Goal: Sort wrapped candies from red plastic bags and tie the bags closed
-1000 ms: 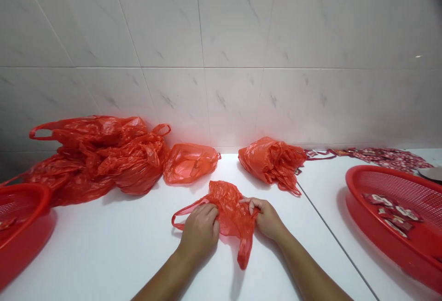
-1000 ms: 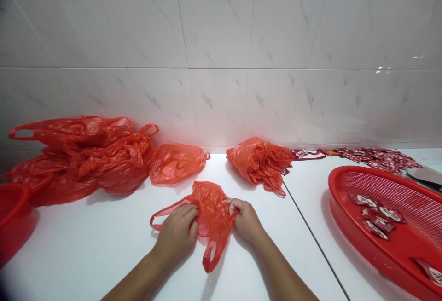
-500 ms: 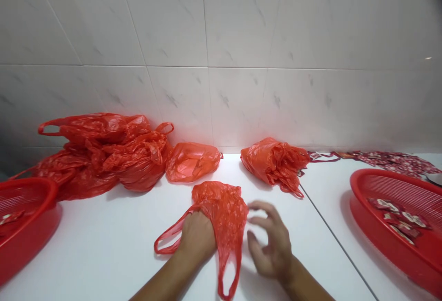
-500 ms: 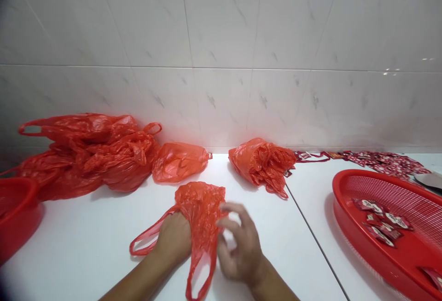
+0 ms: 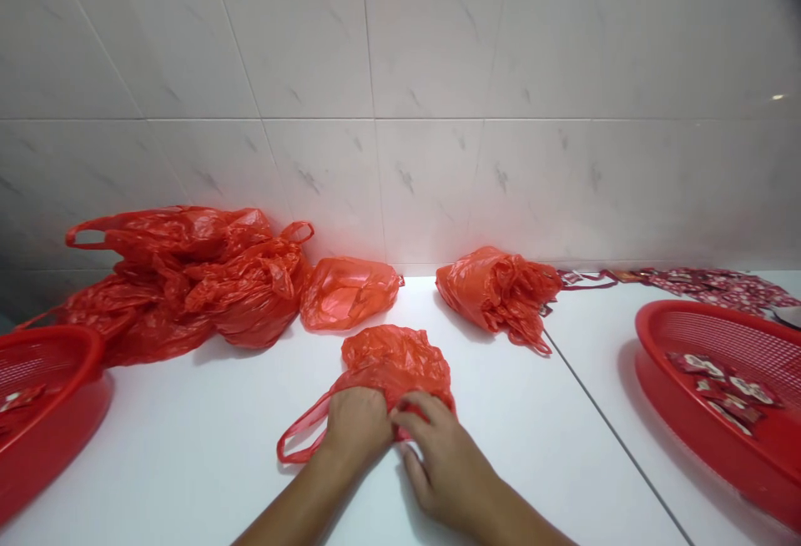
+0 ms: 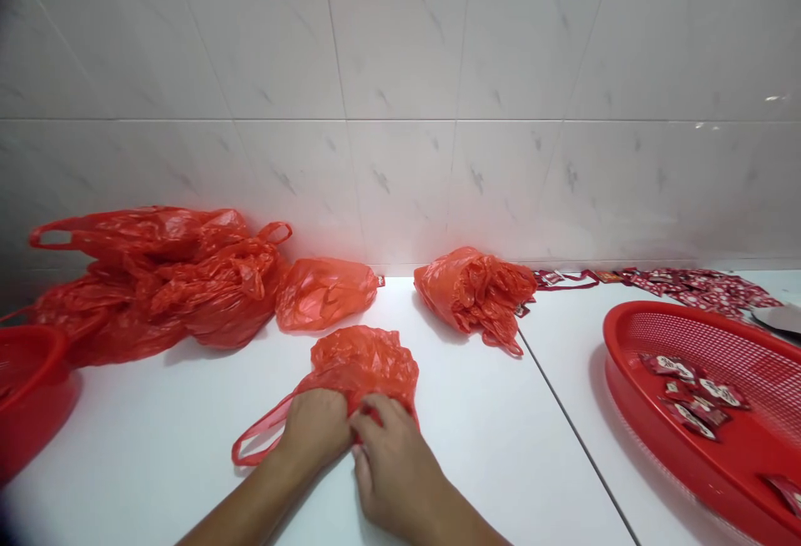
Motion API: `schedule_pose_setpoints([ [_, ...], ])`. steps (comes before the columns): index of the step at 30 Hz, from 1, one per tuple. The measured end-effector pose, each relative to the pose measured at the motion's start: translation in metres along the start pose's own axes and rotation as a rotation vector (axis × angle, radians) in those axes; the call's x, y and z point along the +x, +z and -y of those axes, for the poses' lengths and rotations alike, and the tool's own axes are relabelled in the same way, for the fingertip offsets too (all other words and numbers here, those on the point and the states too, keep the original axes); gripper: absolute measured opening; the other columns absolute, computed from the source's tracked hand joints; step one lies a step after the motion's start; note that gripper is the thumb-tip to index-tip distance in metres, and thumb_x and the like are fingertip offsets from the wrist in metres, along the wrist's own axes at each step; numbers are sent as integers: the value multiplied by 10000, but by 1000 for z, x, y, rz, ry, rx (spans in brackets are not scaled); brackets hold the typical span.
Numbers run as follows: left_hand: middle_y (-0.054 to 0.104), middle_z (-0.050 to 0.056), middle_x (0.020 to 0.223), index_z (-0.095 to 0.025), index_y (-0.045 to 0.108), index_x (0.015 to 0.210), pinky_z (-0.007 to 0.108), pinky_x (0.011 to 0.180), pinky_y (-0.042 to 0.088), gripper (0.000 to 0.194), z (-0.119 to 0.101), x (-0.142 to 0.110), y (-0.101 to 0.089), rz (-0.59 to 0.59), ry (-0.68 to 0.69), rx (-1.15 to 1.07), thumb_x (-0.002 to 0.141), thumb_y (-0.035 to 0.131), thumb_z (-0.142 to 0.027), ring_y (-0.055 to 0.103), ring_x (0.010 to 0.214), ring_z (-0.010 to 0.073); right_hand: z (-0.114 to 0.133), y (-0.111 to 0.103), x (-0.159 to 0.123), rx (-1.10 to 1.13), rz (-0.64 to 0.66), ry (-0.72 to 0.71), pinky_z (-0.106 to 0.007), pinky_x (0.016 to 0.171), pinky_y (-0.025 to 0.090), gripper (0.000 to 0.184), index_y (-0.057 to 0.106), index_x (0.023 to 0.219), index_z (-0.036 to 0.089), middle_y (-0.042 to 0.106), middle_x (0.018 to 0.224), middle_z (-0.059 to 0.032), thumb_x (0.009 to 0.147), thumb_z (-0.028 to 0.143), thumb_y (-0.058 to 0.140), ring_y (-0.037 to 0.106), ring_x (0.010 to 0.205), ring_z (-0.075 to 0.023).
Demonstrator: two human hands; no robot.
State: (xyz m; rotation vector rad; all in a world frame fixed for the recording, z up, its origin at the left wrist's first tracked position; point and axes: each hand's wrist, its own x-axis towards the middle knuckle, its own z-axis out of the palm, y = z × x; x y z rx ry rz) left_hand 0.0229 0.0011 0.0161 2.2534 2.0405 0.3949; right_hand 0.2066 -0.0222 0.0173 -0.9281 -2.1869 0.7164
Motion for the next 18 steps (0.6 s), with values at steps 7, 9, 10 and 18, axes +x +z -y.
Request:
schedule_pose_setpoints([
  [7,779,219,1203,-146,657,1345,496,826,604,564,-15,-11,10,-72,200,-52,830,706,-369,762,1052,411,-44,-13,15,-199,-164,249,-626,1126,475,508,689,1414,140,587,1448,-241,923,192,570,567,1324,-449],
  [9,681,236,1431,-149,552,1504,531,955,586,823,-17,-14,13,-28,247,-129,740,777,-357,686,1262,445,-46,-17,18,-220,-172,334,-620,1135,463,547,665,1451,161,576,1454,-234,910,230,619,537,1356,-459],
  [10,621,227,1515,-160,511,1551,535,1011,564,912,-18,-15,14,13,238,-166,709,798,-358,634,1344,451,-45,-18,18,-232,-159,385,-615,1146,450,597,635,1488,178,556,1482,-226,896,247,650,507,1392,-466],
  [18,749,94,1313,-287,544,1542,411,918,534,898,-16,-10,-21,272,-70,-399,699,816,-439,684,1207,382,-37,-25,19,-176,188,679,-574,1277,258,1097,236,1723,248,115,1781,-176,793,456,780,176,1610,-502],
])
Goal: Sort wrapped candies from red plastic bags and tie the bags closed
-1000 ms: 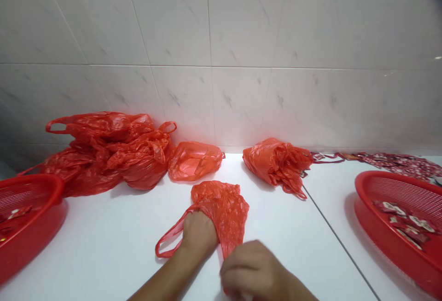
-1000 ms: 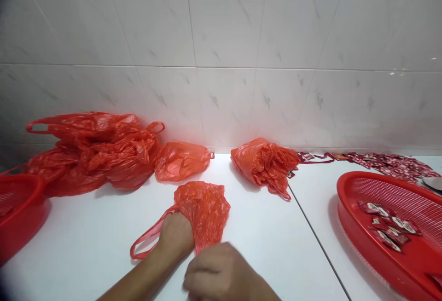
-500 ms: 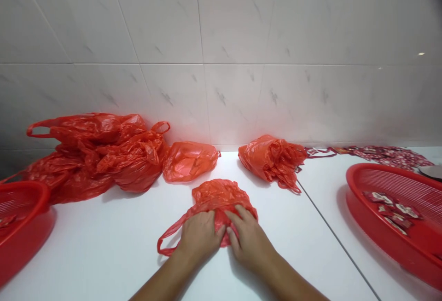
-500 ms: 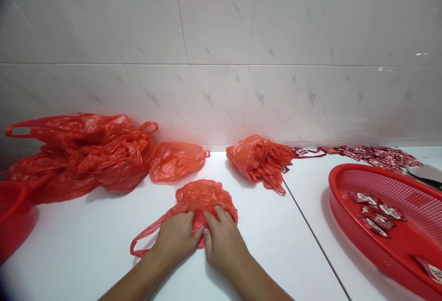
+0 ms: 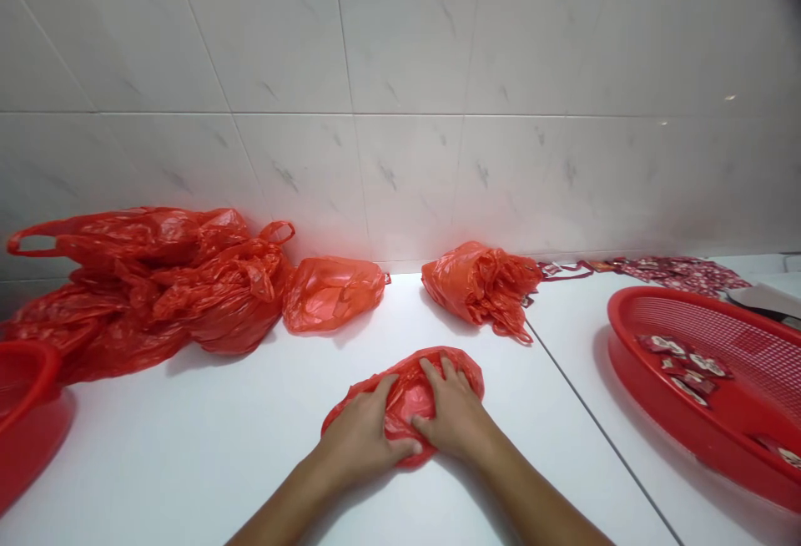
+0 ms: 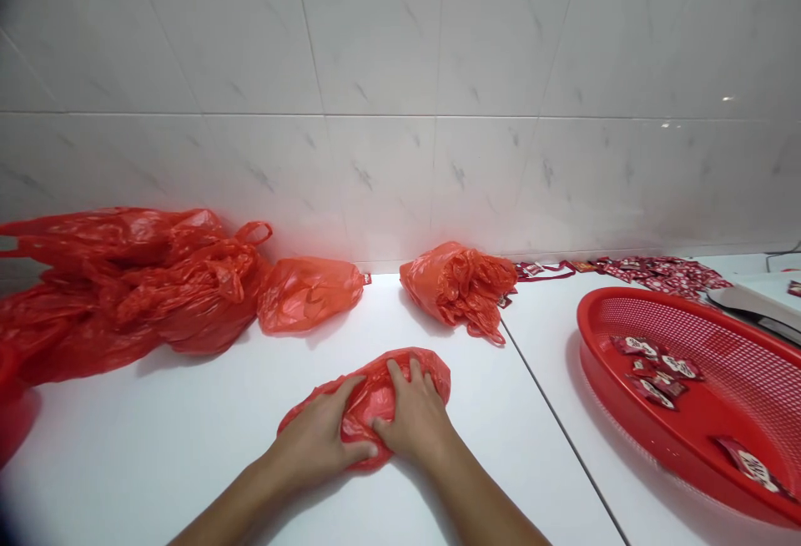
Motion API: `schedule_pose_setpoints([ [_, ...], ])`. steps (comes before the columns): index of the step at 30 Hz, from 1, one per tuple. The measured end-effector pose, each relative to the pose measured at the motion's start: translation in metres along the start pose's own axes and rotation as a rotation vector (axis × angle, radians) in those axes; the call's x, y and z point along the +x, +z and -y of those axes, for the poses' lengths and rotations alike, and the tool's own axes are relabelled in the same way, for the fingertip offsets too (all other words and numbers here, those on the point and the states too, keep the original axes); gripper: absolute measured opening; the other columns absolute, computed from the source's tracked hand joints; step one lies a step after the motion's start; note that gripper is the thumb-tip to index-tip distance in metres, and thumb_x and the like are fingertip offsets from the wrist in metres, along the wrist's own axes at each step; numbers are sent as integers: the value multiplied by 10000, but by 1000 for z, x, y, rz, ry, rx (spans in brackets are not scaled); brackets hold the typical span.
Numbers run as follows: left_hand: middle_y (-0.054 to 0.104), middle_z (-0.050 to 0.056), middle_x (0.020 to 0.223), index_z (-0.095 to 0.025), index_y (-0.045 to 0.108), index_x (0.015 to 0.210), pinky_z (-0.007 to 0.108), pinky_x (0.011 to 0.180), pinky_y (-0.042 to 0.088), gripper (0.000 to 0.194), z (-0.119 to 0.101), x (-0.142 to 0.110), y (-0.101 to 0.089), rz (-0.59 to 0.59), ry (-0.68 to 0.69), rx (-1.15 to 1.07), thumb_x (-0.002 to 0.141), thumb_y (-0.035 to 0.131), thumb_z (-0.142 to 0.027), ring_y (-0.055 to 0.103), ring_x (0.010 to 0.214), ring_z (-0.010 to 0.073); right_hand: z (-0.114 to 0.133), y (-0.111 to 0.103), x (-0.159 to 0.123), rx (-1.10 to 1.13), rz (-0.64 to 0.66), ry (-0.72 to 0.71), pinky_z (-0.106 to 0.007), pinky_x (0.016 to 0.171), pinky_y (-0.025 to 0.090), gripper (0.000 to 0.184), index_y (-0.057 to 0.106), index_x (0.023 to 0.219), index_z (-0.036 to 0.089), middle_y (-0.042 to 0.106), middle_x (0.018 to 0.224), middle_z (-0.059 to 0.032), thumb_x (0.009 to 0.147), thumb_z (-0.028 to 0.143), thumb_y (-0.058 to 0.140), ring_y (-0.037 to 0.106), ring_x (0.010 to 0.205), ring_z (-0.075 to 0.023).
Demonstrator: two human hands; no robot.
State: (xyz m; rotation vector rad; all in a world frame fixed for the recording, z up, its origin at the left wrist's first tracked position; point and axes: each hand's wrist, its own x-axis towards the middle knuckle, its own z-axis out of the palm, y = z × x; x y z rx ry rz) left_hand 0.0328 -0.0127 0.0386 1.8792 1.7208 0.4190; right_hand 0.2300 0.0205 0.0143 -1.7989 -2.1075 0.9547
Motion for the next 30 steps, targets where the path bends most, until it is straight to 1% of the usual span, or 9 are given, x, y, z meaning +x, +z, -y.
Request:
schedule_pose_setpoints([
  [6,727,12,845,-267,742,1267,343,752,495,420,20,17,-9,-123,16,-208,952,563,-478,671,790,234,0,0,0,16,-12,-15,-516,1266,293,1259,172,1732,246,126,1748,-191,674,429,829,249,1593,-457],
  [8,746,25,916,-240,766,1197,344,772,512,366,26,23,-8,-166,33,-298,908,622,-410,664,781,213,-1,-2,1,22,-10,-24,-482,1244,337,1290,195,1727,250,155,1720,-187,619,376,844,286,1574,-445],
  [11,772,64,969,-194,755,1226,362,764,558,444,33,28,-9,-67,26,-500,835,730,-403,692,773,222,-6,-8,4,11,-30,-50,-467,1198,394,1387,173,1730,282,305,1609,-164,538,345,881,345,1520,-442],
  [13,784,103,1049,-187,747,1268,408,865,592,488,34,29,-11,-26,67,-570,842,756,-425,736,927,273,-12,-13,7,-14,-42,-52,-482,1181,403,1406,197,1726,295,368,1544,-156,510,353,900,376,1478,-446],
  [17,616,101,1523,-299,763,1314,561,1234,407,441,34,24,-8,-77,224,-297,876,744,-348,548,1428,363,-27,-19,12,-33,11,-84,-490,1163,414,1353,291,1698,348,340,1591,-144,503,377,926,379,1478,-434],
  [20,505,85,1631,-344,696,1420,640,1278,329,601,34,20,0,-78,228,-56,827,792,-332,401,1543,400,-36,-21,14,-18,101,-136,-518,1197,380,1347,285,1689,412,167,1738,-116,517,442,949,294,1559,-439],
  [23,477,109,1633,-312,631,1481,615,1262,385,739,34,20,4,-89,244,19,774,842,-353,410,1530,395,-40,-29,13,25,173,-178,-518,1209,379,1329,276,1692,421,89,1791,-90,549,487,950,238,1604,-434],
  [27,518,116,1556,-264,639,1417,543,1223,460,697,35,21,3,-148,267,53,753,842,-330,495,1452,359,-40,-39,12,125,150,-172,-482,1182,429,1185,395,1660,372,200,1781,-79,595,335,912,325,1580,-415],
  [30,566,94,1488,-259,652,1345,509,1189,494,602,35,22,1,-195,289,73,772,821,-329,548,1386,335,-42,-40,19,283,26,-228,-487,1181,439,948,547,1577,307,462,1664,-94,688,387,867,479,1490,-377],
])
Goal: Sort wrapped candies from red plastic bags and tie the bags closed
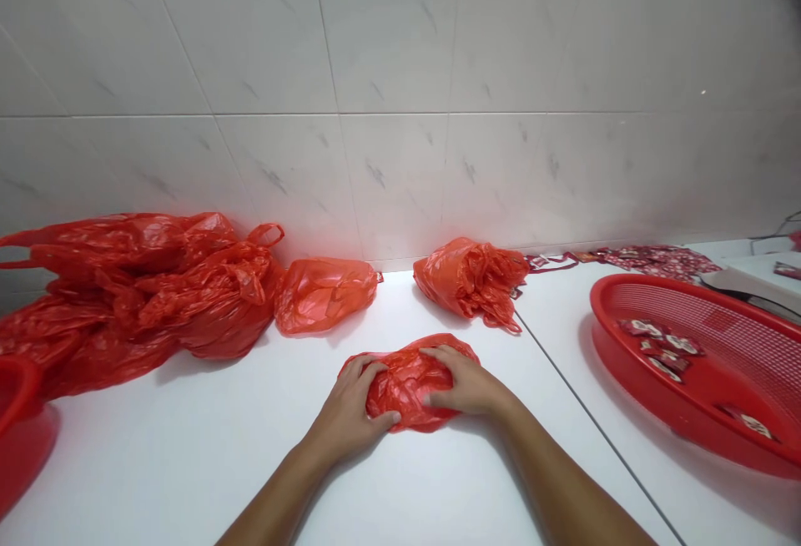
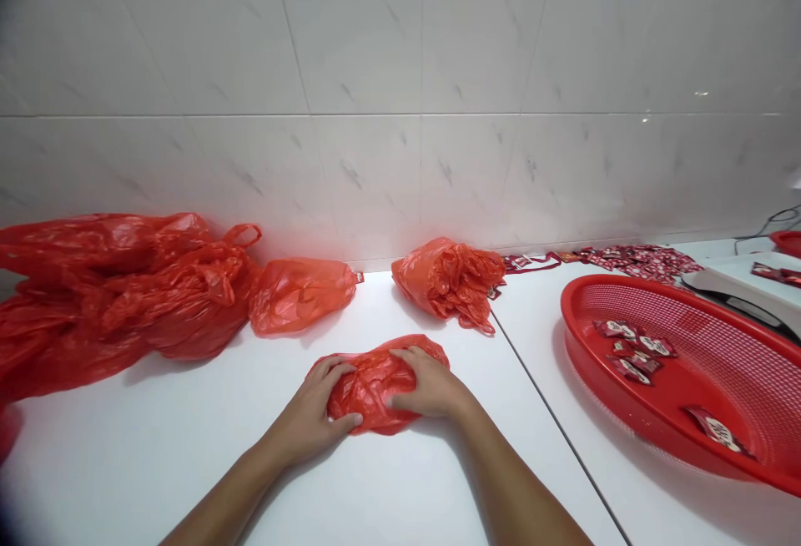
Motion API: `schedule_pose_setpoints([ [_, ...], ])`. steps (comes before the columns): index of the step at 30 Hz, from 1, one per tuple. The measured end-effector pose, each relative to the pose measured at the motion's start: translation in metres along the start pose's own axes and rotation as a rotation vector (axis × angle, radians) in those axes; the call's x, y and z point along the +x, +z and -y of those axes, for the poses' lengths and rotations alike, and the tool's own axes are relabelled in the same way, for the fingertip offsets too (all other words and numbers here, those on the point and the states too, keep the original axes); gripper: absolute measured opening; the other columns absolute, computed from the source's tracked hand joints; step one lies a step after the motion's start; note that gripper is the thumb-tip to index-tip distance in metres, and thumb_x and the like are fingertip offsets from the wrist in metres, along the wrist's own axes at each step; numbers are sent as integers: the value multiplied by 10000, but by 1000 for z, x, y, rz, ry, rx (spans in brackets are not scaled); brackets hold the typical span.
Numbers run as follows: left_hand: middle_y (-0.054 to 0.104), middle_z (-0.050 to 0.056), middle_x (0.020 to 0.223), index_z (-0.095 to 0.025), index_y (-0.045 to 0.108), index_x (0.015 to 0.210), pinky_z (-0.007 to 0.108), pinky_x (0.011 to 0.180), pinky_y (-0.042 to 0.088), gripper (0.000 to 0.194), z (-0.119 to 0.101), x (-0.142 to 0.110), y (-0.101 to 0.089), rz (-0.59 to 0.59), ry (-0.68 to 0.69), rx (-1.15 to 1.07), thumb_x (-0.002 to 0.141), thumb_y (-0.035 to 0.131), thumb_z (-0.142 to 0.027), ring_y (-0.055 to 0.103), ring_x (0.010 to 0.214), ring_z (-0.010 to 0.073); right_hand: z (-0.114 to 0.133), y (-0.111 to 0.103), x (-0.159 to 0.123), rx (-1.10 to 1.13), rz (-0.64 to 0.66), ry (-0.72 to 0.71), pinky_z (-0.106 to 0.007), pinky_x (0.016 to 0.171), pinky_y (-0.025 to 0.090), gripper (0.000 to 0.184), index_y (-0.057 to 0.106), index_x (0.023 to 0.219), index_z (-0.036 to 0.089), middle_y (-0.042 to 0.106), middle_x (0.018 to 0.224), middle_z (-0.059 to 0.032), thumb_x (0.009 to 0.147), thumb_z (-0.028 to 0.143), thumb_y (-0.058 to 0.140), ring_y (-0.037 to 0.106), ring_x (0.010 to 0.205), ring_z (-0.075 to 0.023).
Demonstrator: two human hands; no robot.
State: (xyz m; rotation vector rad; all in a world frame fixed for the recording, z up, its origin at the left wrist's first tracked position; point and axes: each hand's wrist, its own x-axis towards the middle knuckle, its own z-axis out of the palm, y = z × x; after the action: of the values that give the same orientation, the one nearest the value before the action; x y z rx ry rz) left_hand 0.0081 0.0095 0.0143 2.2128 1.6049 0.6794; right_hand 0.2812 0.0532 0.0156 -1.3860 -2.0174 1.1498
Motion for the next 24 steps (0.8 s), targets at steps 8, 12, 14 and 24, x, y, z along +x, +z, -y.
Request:
schedule_pose_setpoints([
  [8,617,83,1410,-247,665,1235,519,1166,477,359,1,7,2,-38,-50,-2,903,693,-383,570,1337,313,-27,-2,29,525,-481,-43,-402,919,583,462,760,904,194,822,920,-100,830,645,692,767,934,-295],
  [12,630,89,1408,-243,669,1239,537,1175,460,393,6,9,5,-64,-58,4,871,717,-375,573,1341,330,-28,-3,31,535,-641,9,-376,826,599,557,705,918,186,789,777,-87,874,717,545,765,810,-266],
  [14,635,90,1410,-239,674,1235,536,1177,458,403,9,10,5,-71,-45,13,860,727,-377,572,1347,335,-22,-6,30,506,-693,25,-363,760,594,542,691,852,189,759,698,-72,844,717,569,747,733,-258],
  [24,622,94,1429,-232,677,1245,538,1176,445,415,9,10,8,-77,-43,57,853,732,-358,550,1358,339,-12,-204,-77,-291,-1199,192,-355,777,441,309,748,911,177,729,789,-91,925,478,678,689,836,-240],
])
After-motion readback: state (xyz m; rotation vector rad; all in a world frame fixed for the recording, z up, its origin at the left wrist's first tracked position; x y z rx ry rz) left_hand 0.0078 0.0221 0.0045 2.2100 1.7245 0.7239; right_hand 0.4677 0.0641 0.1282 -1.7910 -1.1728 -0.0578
